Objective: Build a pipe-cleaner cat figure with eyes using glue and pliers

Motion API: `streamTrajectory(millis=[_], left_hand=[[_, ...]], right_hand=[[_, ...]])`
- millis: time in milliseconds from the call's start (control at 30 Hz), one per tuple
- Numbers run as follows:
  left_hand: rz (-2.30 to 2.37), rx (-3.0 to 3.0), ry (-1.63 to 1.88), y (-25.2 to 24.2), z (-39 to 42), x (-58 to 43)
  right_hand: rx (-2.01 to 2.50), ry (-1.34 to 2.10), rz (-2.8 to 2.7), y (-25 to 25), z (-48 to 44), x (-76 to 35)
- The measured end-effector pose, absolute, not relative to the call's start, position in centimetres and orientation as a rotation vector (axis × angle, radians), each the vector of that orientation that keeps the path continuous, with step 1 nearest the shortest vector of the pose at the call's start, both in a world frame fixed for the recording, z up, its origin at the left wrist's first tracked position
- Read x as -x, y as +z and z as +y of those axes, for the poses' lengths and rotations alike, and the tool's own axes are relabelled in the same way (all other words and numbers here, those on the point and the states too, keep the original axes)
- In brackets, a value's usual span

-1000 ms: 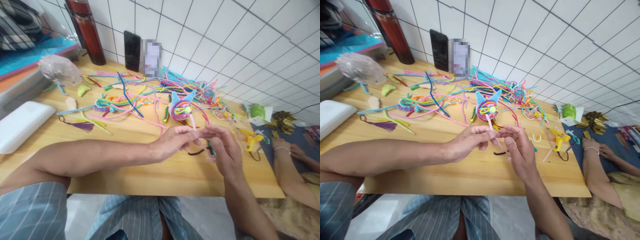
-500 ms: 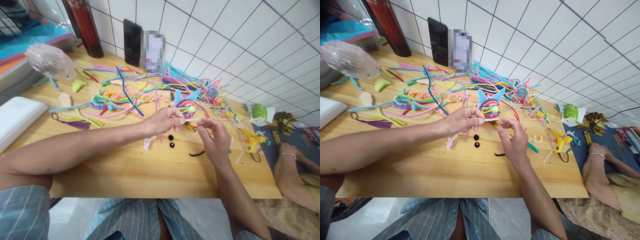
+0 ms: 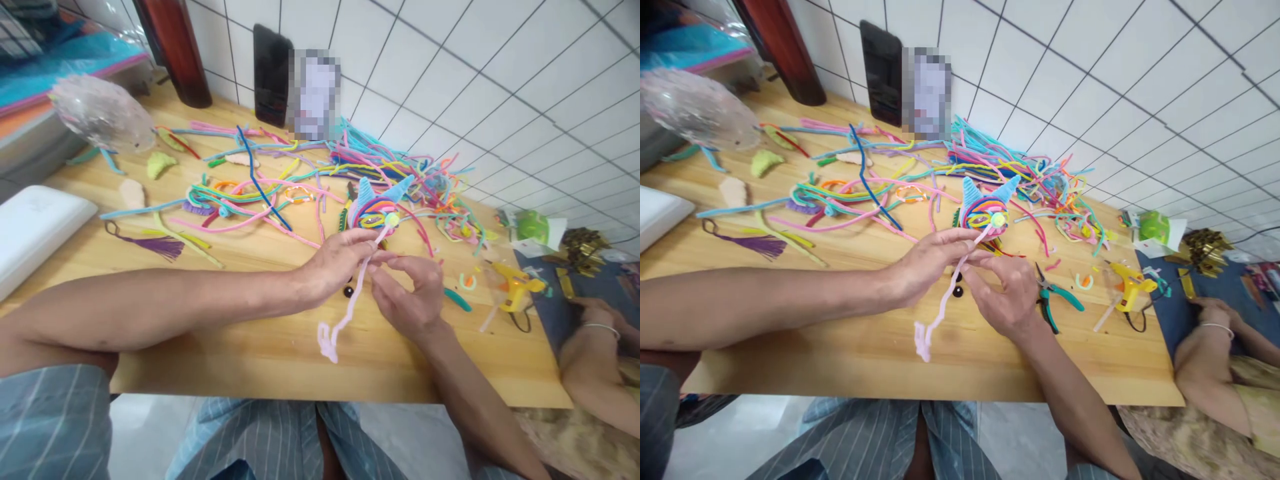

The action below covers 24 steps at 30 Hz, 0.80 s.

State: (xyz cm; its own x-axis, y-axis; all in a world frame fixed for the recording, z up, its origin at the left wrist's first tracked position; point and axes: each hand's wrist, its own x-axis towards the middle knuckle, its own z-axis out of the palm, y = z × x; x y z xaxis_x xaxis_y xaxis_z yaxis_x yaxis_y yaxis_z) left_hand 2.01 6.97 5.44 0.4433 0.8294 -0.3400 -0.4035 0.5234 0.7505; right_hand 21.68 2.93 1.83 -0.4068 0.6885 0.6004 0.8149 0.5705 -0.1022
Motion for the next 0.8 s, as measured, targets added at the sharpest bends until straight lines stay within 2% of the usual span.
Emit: streamTrajectory(millis=[267, 367, 467, 533, 633, 800], left_hand=[[0.766, -0.668, 0.822, 4.0, 4.7, -3.9], [0.745, -0.711, 0.828, 4.0, 4.6, -3.8], [0.887, -0.867, 0.853, 3.5, 5.9, -2.7], [1.03, -0.958, 0.986, 2.6, 7.5, -2.0], [1.122, -1.142, 1.144, 0.8, 10.6, -1.3], [0.959, -1.303, 1.105, -2.1, 14.1, -1.9]], right_hand=[[1.195, -0.367, -2.197, 1.1, 2.2, -23.0], [1.197, -0.227, -2.135, 2.5, 2.5, -23.5], [1.187, -0.16, -1.716, 3.9, 4.2, -23.0], [1.148, -0.085, -1.488, 4.6, 5.9, -22.4], [1.147, 0.109, -1.445, 5.0, 8.6, -21.6], [1.22, 0.206, -1.469, 4.4, 11.3, -21.3]])
